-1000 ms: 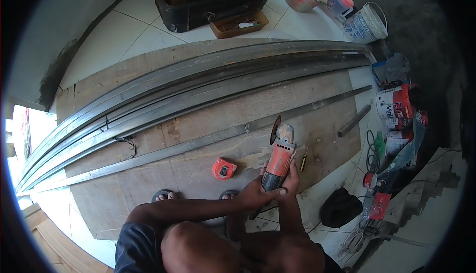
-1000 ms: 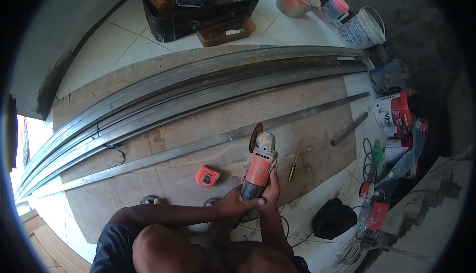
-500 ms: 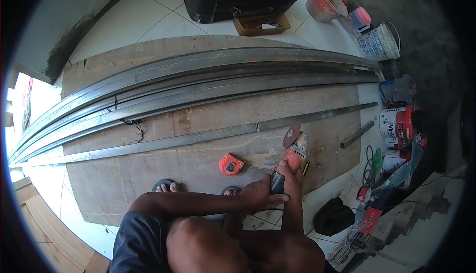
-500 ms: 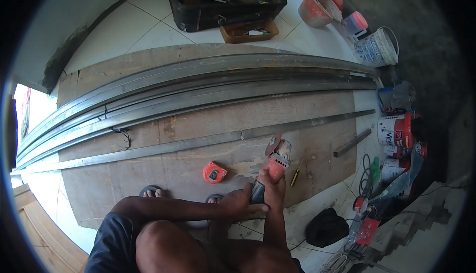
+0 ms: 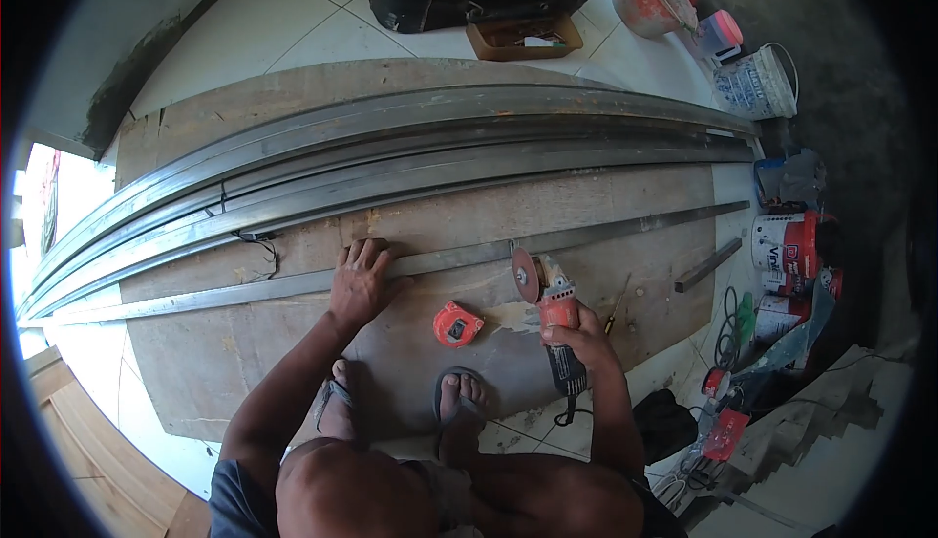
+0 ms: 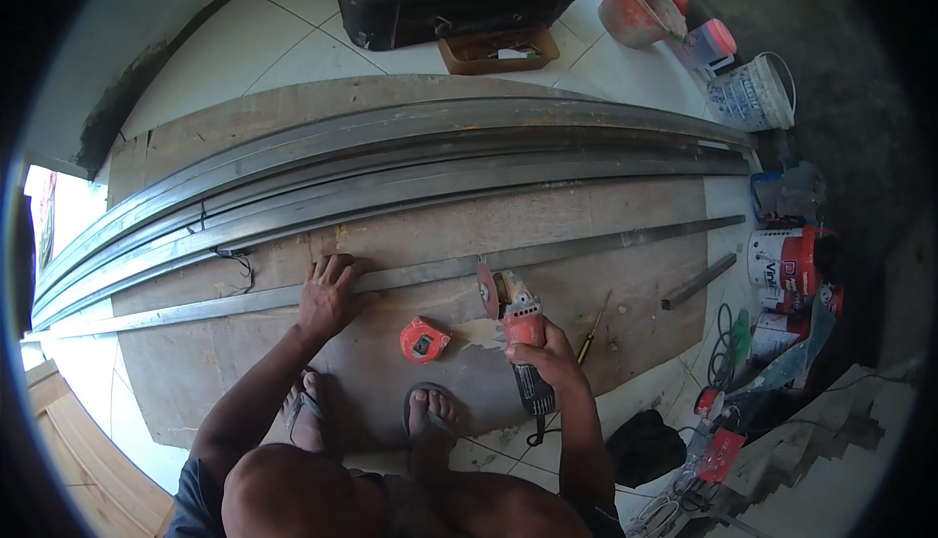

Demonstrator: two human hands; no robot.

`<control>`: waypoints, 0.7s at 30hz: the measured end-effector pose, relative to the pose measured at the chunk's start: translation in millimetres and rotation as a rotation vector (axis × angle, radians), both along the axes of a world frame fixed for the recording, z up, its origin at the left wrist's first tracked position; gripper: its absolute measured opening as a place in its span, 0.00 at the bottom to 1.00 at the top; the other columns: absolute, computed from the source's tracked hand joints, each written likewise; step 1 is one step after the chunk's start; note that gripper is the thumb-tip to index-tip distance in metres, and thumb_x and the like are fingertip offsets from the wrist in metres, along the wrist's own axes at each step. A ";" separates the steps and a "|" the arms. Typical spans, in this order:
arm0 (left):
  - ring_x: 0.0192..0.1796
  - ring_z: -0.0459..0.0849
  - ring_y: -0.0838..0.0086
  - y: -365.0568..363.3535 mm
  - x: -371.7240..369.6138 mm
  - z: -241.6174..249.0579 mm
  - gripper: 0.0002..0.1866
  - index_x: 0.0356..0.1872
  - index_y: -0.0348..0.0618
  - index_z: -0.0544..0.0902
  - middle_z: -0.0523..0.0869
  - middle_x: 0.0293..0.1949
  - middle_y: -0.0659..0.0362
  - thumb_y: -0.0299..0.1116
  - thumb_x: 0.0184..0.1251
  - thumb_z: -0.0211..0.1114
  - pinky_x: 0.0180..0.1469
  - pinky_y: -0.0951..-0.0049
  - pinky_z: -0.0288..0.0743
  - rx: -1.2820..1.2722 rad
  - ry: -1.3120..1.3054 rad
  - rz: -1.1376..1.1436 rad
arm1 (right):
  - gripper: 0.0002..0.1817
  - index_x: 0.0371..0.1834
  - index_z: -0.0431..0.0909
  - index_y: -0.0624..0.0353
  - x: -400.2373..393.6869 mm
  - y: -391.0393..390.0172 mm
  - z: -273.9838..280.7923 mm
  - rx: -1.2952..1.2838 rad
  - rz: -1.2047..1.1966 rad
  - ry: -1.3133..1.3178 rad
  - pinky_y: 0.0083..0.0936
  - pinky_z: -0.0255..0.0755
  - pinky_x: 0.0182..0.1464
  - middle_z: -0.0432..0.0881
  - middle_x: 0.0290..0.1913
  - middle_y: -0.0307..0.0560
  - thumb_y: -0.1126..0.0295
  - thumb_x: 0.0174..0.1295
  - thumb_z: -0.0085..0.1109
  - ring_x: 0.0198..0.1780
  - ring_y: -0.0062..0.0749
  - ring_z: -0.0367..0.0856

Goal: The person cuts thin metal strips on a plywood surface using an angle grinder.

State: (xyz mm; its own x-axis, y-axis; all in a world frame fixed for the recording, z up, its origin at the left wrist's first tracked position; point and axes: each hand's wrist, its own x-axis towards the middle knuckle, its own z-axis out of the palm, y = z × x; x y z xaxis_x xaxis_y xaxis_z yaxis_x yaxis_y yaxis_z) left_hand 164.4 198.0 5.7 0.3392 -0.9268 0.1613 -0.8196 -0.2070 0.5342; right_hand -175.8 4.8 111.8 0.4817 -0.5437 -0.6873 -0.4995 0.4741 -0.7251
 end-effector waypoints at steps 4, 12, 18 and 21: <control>0.59 0.78 0.54 3.9 0.9 -14.1 0.27 0.57 0.50 0.83 0.80 0.53 0.54 0.51 0.61 0.75 0.60 0.54 0.72 0.015 0.013 0.011 | 0.28 0.60 0.77 0.62 2.7 -5.6 -10.6 -0.019 0.015 0.007 0.25 0.80 0.44 0.84 0.43 0.42 0.74 0.55 0.73 0.39 0.25 0.85; 0.59 0.76 0.54 3.7 1.0 -17.4 0.24 0.52 0.47 0.84 0.80 0.51 0.52 0.54 0.64 0.71 0.60 0.53 0.71 0.018 0.011 0.013 | 0.28 0.62 0.76 0.62 2.9 -14.3 -12.7 0.010 0.020 0.024 0.27 0.82 0.41 0.83 0.42 0.42 0.75 0.56 0.72 0.37 0.27 0.86; 0.55 0.79 0.51 -8.6 4.8 7.4 0.16 0.49 0.47 0.84 0.81 0.48 0.51 0.45 0.69 0.68 0.58 0.53 0.73 -0.022 0.086 -0.036 | 0.27 0.61 0.75 0.62 -1.5 -11.8 -10.6 0.016 0.003 0.025 0.28 0.83 0.42 0.83 0.43 0.43 0.74 0.56 0.71 0.38 0.28 0.86; 0.50 0.83 0.50 -44.8 5.5 4.3 0.12 0.48 0.47 0.84 0.83 0.46 0.51 0.40 0.70 0.65 0.54 0.52 0.78 -0.050 0.240 -0.174 | 0.27 0.60 0.76 0.62 -14.3 -7.1 -13.1 0.034 -0.021 0.041 0.28 0.83 0.44 0.83 0.43 0.43 0.74 0.55 0.72 0.40 0.27 0.86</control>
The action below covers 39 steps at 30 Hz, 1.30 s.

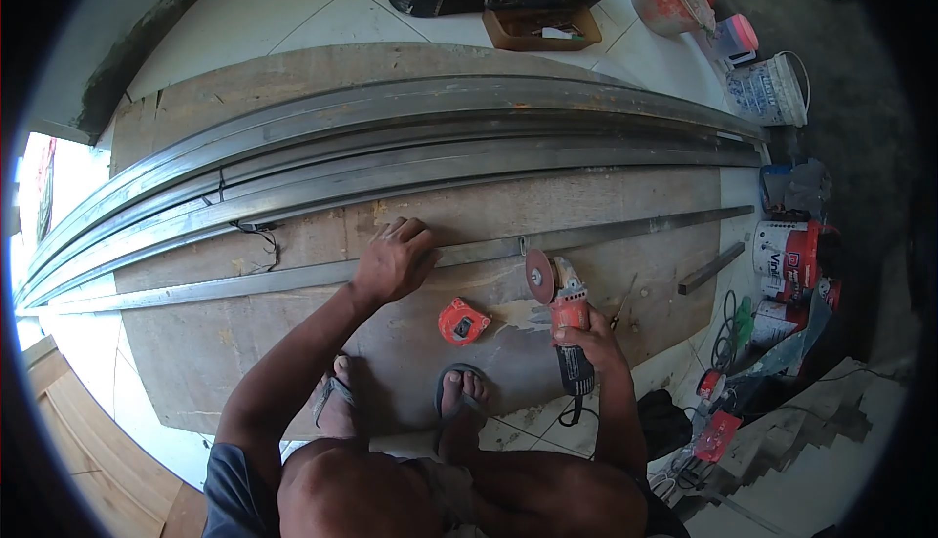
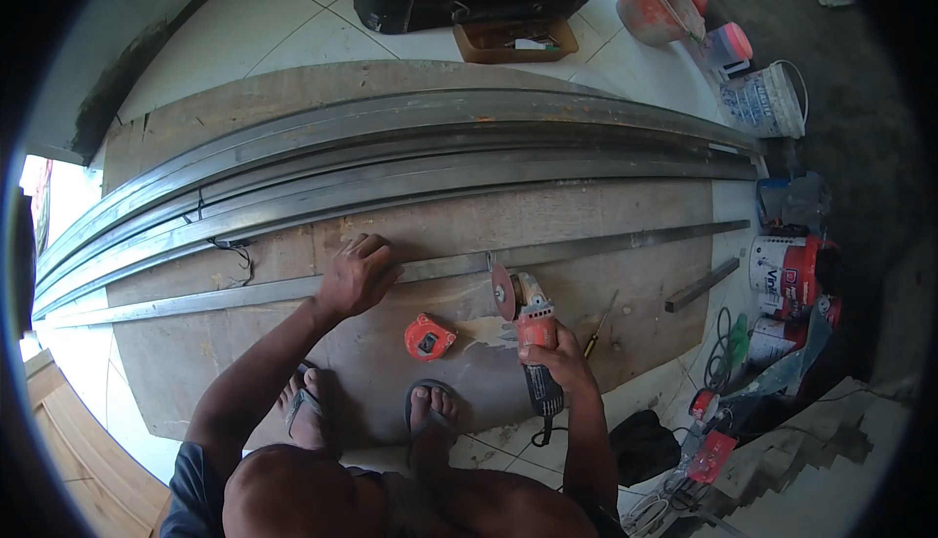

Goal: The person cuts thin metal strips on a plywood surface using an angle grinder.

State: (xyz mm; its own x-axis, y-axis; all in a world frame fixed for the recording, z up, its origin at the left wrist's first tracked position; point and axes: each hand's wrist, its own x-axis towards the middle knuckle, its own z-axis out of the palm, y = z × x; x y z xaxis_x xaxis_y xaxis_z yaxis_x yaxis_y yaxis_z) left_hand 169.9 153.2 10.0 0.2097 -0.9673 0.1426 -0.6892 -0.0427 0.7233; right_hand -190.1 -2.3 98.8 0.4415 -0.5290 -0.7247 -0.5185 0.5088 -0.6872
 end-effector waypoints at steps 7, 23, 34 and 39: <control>0.47 0.88 0.51 -163.6 -17.3 14.9 0.09 0.42 0.47 0.88 0.88 0.39 0.51 0.39 0.68 0.67 0.48 0.51 0.81 -0.001 -0.014 -0.510 | 0.27 0.58 0.77 0.62 -19.6 14.1 -5.8 0.011 0.009 0.041 0.26 0.79 0.49 0.83 0.44 0.41 0.72 0.52 0.73 0.43 0.25 0.84; 0.53 0.88 0.66 -287.3 -104.2 48.0 0.25 0.43 0.53 0.91 0.92 0.45 0.59 0.61 0.55 0.75 0.69 0.57 0.65 0.244 -0.601 -0.869 | 0.31 0.57 0.77 0.59 -9.1 9.3 -16.1 -0.051 0.088 0.102 0.28 0.79 0.50 0.83 0.44 0.39 0.69 0.47 0.78 0.44 0.24 0.82; 0.66 0.84 0.64 -294.1 -110.8 46.3 0.23 0.54 0.57 0.90 0.90 0.57 0.61 0.53 0.58 0.77 0.81 0.49 0.51 0.405 -0.500 -0.857 | 0.32 0.58 0.78 0.60 -10.2 -4.9 -16.9 0.004 0.077 0.119 0.29 0.77 0.54 0.83 0.48 0.41 0.69 0.47 0.78 0.48 0.25 0.81; 0.62 0.86 0.63 -300.9 -116.1 41.1 0.22 0.52 0.55 0.90 0.92 0.52 0.60 0.50 0.58 0.78 0.77 0.50 0.56 0.423 -0.484 -0.902 | 0.29 0.55 0.78 0.62 -8.4 -10.3 -14.3 -0.027 0.059 0.078 0.28 0.79 0.50 0.84 0.44 0.41 0.72 0.48 0.77 0.44 0.25 0.83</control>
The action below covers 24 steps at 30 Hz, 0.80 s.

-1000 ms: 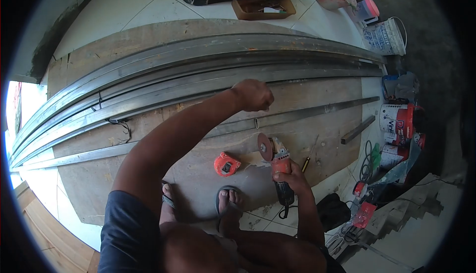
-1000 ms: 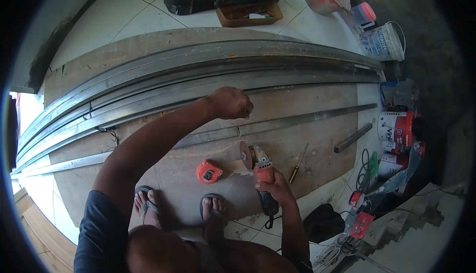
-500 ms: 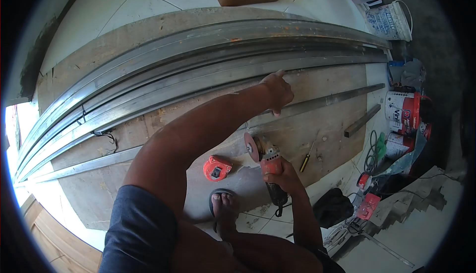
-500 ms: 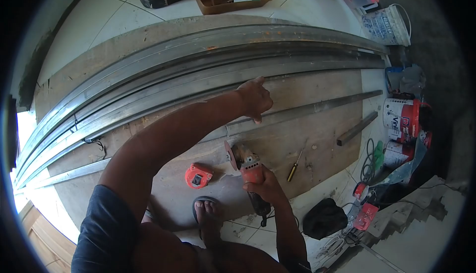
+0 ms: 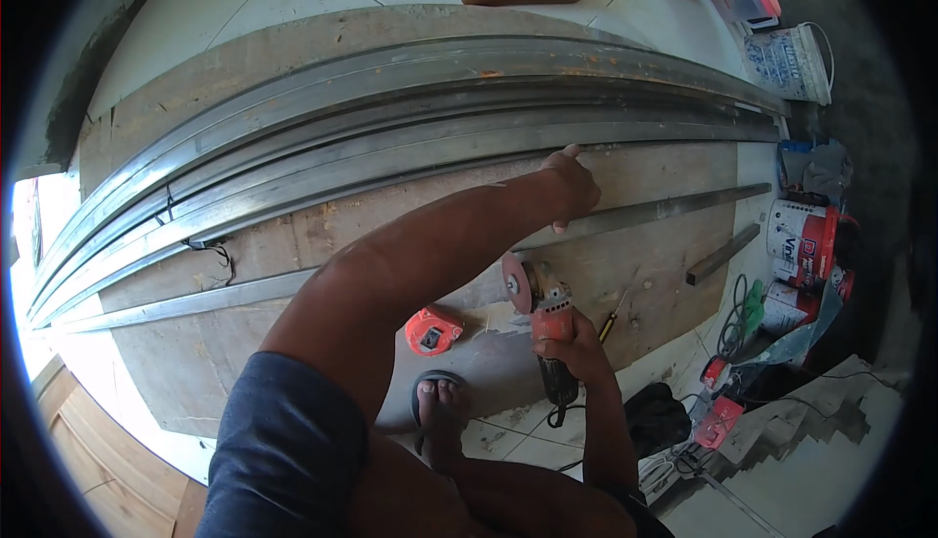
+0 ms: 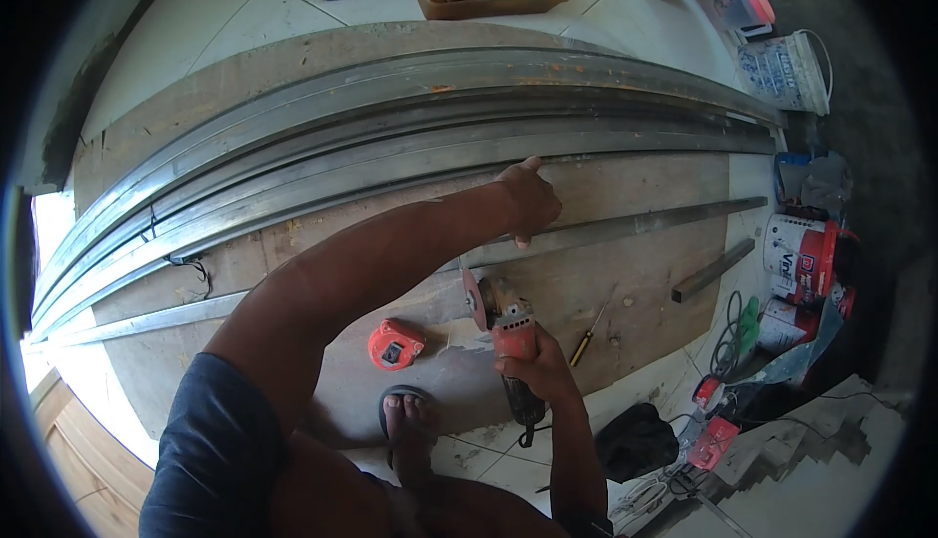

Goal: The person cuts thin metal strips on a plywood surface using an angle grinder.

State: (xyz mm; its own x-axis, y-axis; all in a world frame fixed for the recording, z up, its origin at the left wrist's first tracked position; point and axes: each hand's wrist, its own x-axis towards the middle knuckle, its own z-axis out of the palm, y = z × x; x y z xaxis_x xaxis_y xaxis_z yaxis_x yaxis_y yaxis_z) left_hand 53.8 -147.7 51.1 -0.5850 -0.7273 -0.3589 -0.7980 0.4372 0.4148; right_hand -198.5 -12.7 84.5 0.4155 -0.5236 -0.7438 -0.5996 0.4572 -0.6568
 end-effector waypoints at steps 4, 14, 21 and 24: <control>0.64 0.85 0.62 -7.8 -9.8 -10.9 0.23 0.52 0.54 0.90 0.91 0.52 0.60 0.49 0.57 0.79 0.77 0.48 0.56 0.032 -0.023 -0.004 | 0.29 0.55 0.78 0.61 5.5 -2.3 4.0 0.005 -0.016 0.009 0.28 0.79 0.50 0.84 0.43 0.41 0.72 0.47 0.77 0.44 0.24 0.83; 0.61 0.86 0.63 -3.9 -9.5 -7.1 0.22 0.52 0.55 0.90 0.91 0.51 0.59 0.45 0.55 0.80 0.71 0.49 0.62 0.047 0.003 0.006 | 0.31 0.56 0.78 0.61 17.6 -7.2 4.4 -0.017 0.012 0.019 0.27 0.78 0.51 0.83 0.45 0.40 0.70 0.47 0.77 0.45 0.24 0.82; 0.69 0.82 0.57 -2.5 -5.7 0.5 0.21 0.50 0.53 0.92 0.91 0.57 0.56 0.41 0.53 0.82 0.80 0.46 0.51 0.113 0.049 0.037 | 0.32 0.58 0.78 0.61 16.2 -4.1 -2.5 -0.041 0.015 0.006 0.28 0.78 0.51 0.83 0.46 0.40 0.69 0.48 0.77 0.46 0.24 0.82; 0.68 0.83 0.57 -2.0 -6.1 1.7 0.21 0.50 0.54 0.92 0.91 0.57 0.57 0.41 0.53 0.82 0.80 0.46 0.51 0.113 0.036 0.046 | 0.32 0.58 0.78 0.61 18.0 -2.3 -4.0 -0.033 -0.010 -0.015 0.28 0.78 0.51 0.83 0.46 0.40 0.69 0.47 0.77 0.46 0.24 0.82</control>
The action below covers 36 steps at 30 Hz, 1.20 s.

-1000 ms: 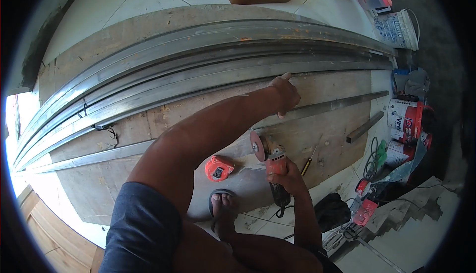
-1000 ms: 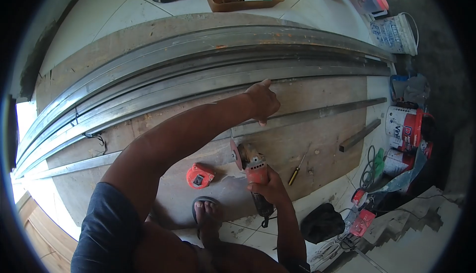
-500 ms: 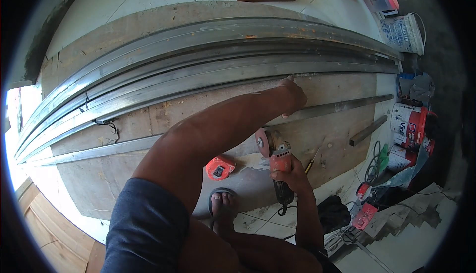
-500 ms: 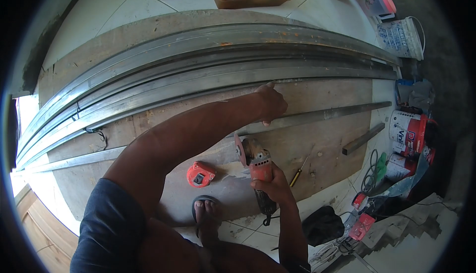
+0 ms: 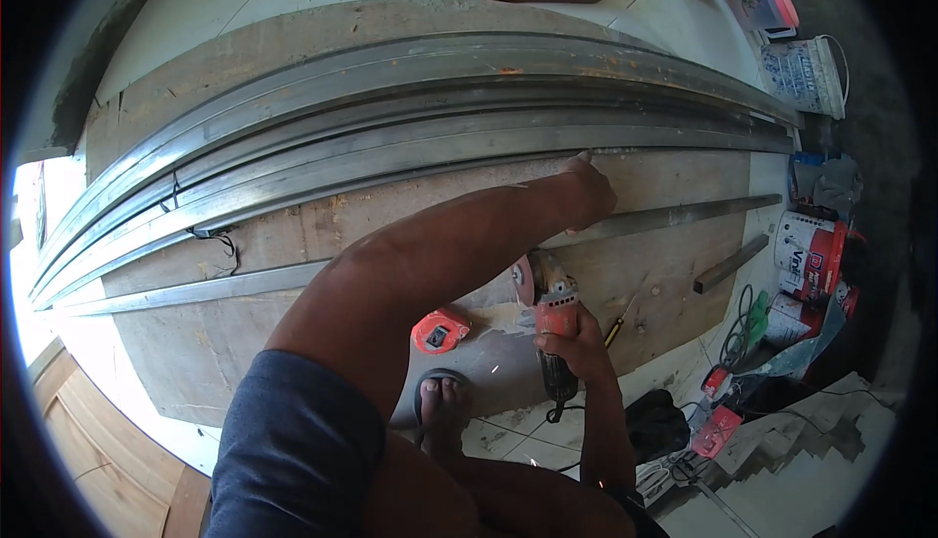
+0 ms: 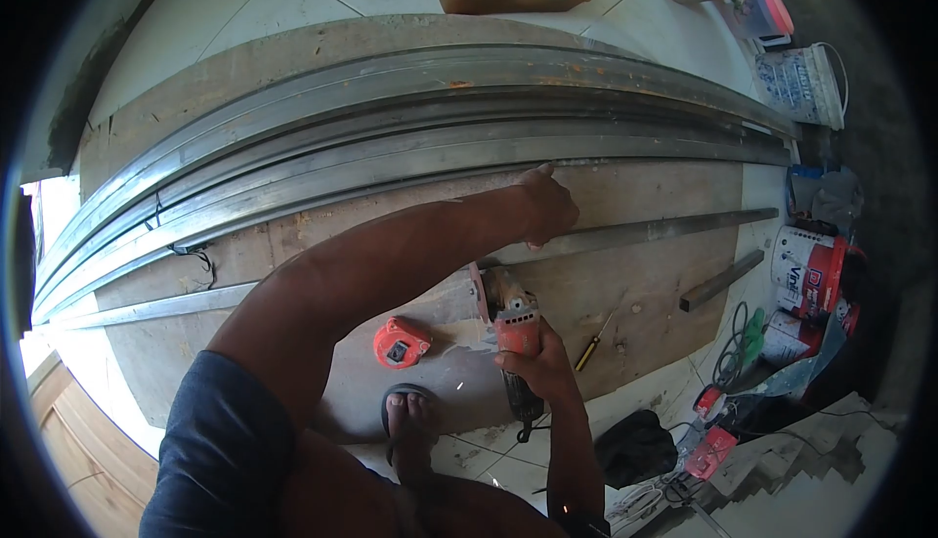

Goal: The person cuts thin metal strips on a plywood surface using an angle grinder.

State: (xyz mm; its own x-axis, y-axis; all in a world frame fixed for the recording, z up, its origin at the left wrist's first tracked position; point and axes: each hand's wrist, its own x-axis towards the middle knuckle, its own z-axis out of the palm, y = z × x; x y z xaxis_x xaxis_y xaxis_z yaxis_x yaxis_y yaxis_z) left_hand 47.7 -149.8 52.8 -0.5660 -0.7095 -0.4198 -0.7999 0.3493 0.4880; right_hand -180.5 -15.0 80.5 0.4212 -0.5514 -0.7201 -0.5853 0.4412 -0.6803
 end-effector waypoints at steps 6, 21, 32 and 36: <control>0.56 0.88 0.64 -0.1 -1.6 -13.4 0.19 0.47 0.54 0.91 0.92 0.47 0.59 0.43 0.53 0.80 0.68 0.52 0.65 -0.118 -0.003 -0.030 | 0.31 0.57 0.78 0.61 2.6 -1.2 -2.6 0.003 -0.022 -0.010 0.28 0.78 0.52 0.83 0.47 0.40 0.69 0.48 0.78 0.46 0.24 0.82; 0.55 0.88 0.62 8.7 7.9 -17.1 0.17 0.42 0.52 0.91 0.92 0.45 0.57 0.47 0.55 0.78 0.66 0.55 0.68 -0.097 0.108 0.053 | 0.33 0.57 0.77 0.61 -96.2 58.6 17.9 0.045 -0.203 0.008 0.31 0.82 0.50 0.86 0.45 0.44 0.70 0.46 0.81 0.45 0.30 0.87; 0.51 0.87 0.58 102.1 0.6 -69.7 0.11 0.49 0.51 0.88 0.89 0.43 0.56 0.34 0.67 0.66 0.57 0.53 0.76 -0.488 0.665 0.281 | 0.34 0.53 0.77 0.67 -126.4 81.1 75.5 0.021 -0.489 -0.201 0.34 0.82 0.45 0.86 0.43 0.49 0.61 0.43 0.77 0.42 0.36 0.87; 0.48 0.86 0.53 168.1 76.1 -34.7 0.10 0.49 0.46 0.87 0.86 0.44 0.52 0.34 0.70 0.67 0.47 0.58 0.82 -0.503 0.517 0.884 | 0.31 0.54 0.77 0.65 -110.1 54.3 58.5 0.056 -0.451 -0.201 0.31 0.81 0.46 0.85 0.42 0.46 0.65 0.45 0.75 0.42 0.33 0.86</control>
State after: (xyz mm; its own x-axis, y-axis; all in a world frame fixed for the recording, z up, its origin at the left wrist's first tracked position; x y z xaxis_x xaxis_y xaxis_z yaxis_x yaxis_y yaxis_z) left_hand 123.8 18.3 18.1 0.1932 -0.9675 0.1633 -0.6070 0.0129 0.7946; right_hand -290.6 39.3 139.0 0.2834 -0.6735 -0.6826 -0.1876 0.6591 -0.7282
